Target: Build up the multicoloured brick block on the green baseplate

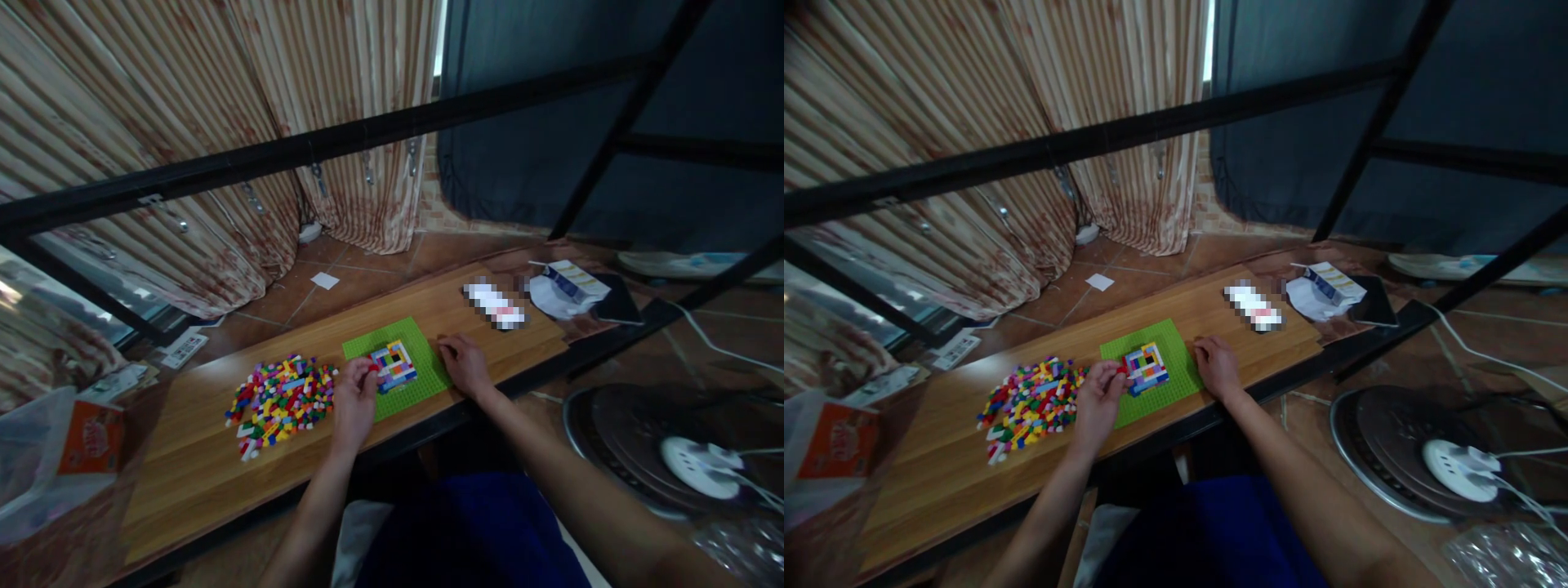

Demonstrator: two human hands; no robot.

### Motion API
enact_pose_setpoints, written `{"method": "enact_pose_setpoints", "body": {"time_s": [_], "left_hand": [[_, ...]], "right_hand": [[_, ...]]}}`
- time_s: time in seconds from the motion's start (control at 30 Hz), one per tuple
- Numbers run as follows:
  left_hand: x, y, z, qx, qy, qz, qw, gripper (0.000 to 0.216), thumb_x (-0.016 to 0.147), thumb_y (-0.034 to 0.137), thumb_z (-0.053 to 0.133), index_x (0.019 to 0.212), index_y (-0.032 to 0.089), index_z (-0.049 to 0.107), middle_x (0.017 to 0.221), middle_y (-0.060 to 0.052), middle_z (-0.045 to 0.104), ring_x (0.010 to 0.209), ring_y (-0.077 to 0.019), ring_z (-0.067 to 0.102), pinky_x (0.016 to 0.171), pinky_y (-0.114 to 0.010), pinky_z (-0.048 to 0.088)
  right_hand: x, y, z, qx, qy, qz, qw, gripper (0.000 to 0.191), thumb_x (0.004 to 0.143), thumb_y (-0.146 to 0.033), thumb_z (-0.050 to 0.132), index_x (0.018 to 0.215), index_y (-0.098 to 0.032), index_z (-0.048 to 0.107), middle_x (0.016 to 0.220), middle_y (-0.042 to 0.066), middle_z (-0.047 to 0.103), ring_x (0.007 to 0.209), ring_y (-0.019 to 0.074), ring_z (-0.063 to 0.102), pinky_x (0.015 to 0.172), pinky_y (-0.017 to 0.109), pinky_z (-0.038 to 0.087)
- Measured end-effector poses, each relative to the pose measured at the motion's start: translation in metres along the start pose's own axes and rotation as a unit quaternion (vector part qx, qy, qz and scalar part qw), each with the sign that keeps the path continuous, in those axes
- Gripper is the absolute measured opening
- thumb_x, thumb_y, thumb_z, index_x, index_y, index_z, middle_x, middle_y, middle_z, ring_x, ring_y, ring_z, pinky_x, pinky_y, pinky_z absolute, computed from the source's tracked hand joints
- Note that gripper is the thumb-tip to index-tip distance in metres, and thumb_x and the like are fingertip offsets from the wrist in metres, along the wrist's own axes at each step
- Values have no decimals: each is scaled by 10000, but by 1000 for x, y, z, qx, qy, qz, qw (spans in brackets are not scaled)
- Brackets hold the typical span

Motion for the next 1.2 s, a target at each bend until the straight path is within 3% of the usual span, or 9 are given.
{"method": "enact_pose_setpoints", "body": {"time_s": [0.1, 0.23, 0.5, 0.67, 0.9, 1.2], "left_hand": [[4, -6, 5, 13, -15, 2, 1000, 147, 852, 256, 536, 983, 195, 563, 911, -35, 707, 818, -172, 699, 717, -278, 537], [11, -9, 10, 112, -13, 38, 993, 130, 875, 256, 538, 975, 217, 609, 905, -19, 714, 839, -169, 686, 760, -294, 525], [27, 2, 31, 258, 76, 142, 953, 131, 835, 220, 607, 872, 244, 731, 980, -26, 649, 950, -175, 617, 871, -309, 481], [34, -4, 38, 306, 100, 129, 938, 123, 791, 238, 673, 861, 275, 768, 953, -27, 649, 934, -195, 590, 900, -353, 445], [39, -5, 41, 303, 91, 70, 946, 124, 776, 222, 666, 851, 273, 751, 964, -16, 673, 967, -198, 595, 924, -352, 427], [46, 1, 39, 333, 31, 37, 942, 59, 765, 221, 676, 822, 233, 689, 927, -19, 683, 909, -203, 604, 865, -343, 433]], "right_hand": [[1, 2, -1, 6, 8, 2, 1000, 235, 893, -261, 482, 903, -195, 707, 986, 98, 691, 921, 234, 605, 851, 383, 479], [2, 3, 0, 11, 16, 2, 1000, 223, 887, -255, 491, 887, -205, 708, 976, 96, 691, 918, 237, 607, 850, 390, 479], [1, 3, -1, 21, 23, -2, 1000, 206, 885, -247, 501, 863, -205, 701, 930, 88, 688, 876, 230, 610, 822, 380, 486], [1, 2, -1, 26, 24, -2, 999, 202, 882, -246, 504, 858, -206, 701, 950, 86, 692, 894, 231, 610, 830, 383, 484], [2, 1, -2, 20, 23, -3, 1000, 206, 881, -244, 503, 855, -202, 703, 909, 89, 688, 856, 230, 611, 799, 377, 491], [1, -1, -3, 24, 27, -5, 999, 206, 879, -250, 511, 858, -200, 710, 945, 97, 697, 871, 234, 622, 809, 386, 495]]}}
Point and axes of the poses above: each hand's wrist, its own x-axis towards the middle knuckle, its own z-axis out of the palm, y = z × x, the point moved 5 cm from there along x, towards the middle knuckle
